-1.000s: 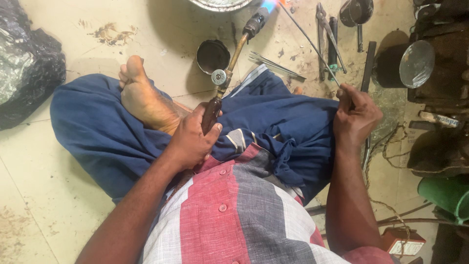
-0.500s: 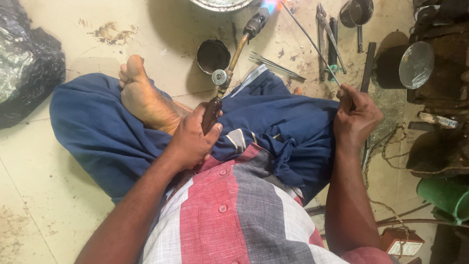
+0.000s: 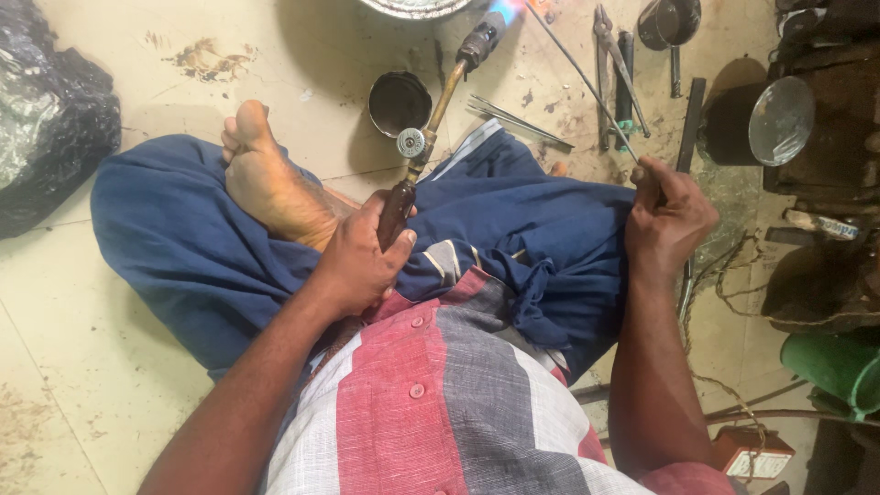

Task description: The person sits on the floor and uses a blowtorch to heat a metal rod, then applies molten solder to a white statue head using a small metal cup and a rod. The person repeatedly heats the rod and applies solder to the statue's surface.

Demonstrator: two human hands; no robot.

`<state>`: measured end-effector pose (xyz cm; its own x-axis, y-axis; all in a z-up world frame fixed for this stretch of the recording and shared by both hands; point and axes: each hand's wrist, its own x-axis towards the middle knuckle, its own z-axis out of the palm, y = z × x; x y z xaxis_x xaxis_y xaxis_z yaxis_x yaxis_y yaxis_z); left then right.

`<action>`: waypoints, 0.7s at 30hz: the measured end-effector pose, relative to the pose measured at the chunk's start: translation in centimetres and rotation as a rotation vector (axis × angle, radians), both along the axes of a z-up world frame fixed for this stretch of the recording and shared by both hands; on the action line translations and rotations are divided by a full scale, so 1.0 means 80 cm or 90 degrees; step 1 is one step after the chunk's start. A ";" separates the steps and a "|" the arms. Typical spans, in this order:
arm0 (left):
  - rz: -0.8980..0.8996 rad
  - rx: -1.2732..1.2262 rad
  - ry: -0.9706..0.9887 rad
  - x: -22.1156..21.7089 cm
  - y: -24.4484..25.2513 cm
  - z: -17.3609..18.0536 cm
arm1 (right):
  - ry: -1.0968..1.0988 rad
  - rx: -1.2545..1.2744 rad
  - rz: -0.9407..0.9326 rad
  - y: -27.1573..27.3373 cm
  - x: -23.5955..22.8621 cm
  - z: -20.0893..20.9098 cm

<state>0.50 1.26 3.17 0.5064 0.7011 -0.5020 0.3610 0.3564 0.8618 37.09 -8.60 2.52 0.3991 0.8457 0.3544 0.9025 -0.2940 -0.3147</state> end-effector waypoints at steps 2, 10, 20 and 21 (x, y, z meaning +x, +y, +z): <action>0.000 -0.007 0.001 0.000 0.000 0.001 | -0.006 0.001 0.004 0.001 -0.001 0.001; 0.003 0.067 -0.002 0.000 -0.002 -0.007 | 0.012 0.017 0.040 0.005 -0.006 0.008; 0.004 0.017 0.008 0.001 0.000 -0.003 | -0.015 0.021 0.044 0.010 -0.007 0.009; 0.005 0.029 0.004 0.001 0.000 -0.004 | -0.012 0.020 0.043 0.010 -0.007 0.008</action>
